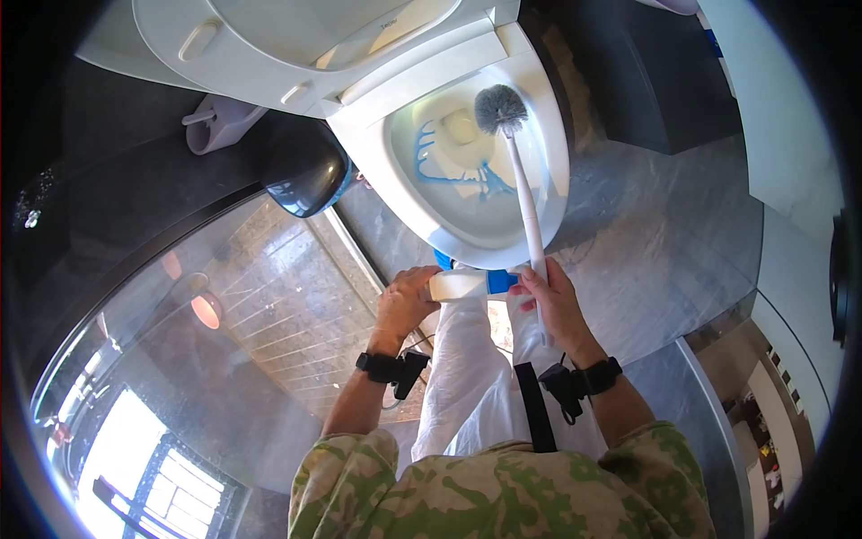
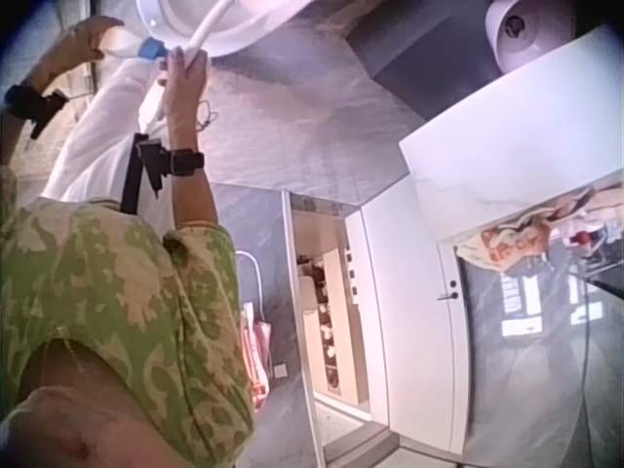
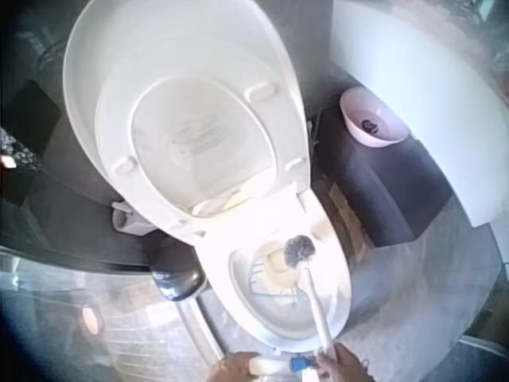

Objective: Cleaning the bathroom sink, counter, and toilet bowl using a cloth, brush, and cleaning solution.

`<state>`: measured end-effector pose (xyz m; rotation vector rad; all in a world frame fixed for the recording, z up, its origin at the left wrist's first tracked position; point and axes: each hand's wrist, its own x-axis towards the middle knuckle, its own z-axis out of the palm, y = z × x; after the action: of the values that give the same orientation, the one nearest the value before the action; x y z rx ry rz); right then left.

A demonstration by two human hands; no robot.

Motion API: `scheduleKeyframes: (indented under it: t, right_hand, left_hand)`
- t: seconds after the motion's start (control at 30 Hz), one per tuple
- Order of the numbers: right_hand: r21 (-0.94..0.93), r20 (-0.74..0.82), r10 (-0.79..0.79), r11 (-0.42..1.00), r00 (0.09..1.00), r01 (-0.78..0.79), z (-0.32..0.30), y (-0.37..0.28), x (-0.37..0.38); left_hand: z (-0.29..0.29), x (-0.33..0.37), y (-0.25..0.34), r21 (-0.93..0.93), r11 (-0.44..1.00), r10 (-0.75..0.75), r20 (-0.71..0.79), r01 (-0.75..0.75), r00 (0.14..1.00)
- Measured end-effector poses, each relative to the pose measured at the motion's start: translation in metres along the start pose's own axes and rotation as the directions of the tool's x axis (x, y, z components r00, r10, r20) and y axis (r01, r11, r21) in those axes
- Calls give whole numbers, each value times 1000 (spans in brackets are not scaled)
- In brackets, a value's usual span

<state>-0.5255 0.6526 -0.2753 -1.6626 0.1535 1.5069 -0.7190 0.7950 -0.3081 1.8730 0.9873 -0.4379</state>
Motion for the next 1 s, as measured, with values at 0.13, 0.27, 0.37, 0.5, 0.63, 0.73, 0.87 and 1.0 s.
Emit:
scheduleKeyframes:
  t: [0.13,0.27,0.37,0.5,0.63,0.73,0.87,1.0]
  right_hand:
    - [-8,0,-164,986,986,164,2,6,2]
    - [-91,17,62,994,998,-60,4,-16,-3]
    - [-32,31,27,999,999,-26,4,-3,3]
    - [-34,16,-128,991,992,129,8,-1,0]
    - [61,45,-6,998,999,3,0,-5,-2]
    - [69,54,-12,998,998,8,-3,-9,0]
    - [46,35,109,993,993,-110,0,-31,-3]
    - [29,57,165,986,985,-167,10,-49,-2]
  left_hand:
    - [3,0,-2,8,999,-53,31,52,998]
    - [3,0,-7,18,999,-43,37,42,998]
    - [4,-3,-11,42,998,-39,8,39,999]
    - [17,1,-14,184,982,36,-3,-35,999]
    - [21,3,12,242,964,145,-127,-111,981]
    - [15,2,22,324,930,257,-236,-174,937]
    - [9,6,33,363,919,275,-309,-155,910]
    - [5,16,27,319,929,315,-420,-187,851]
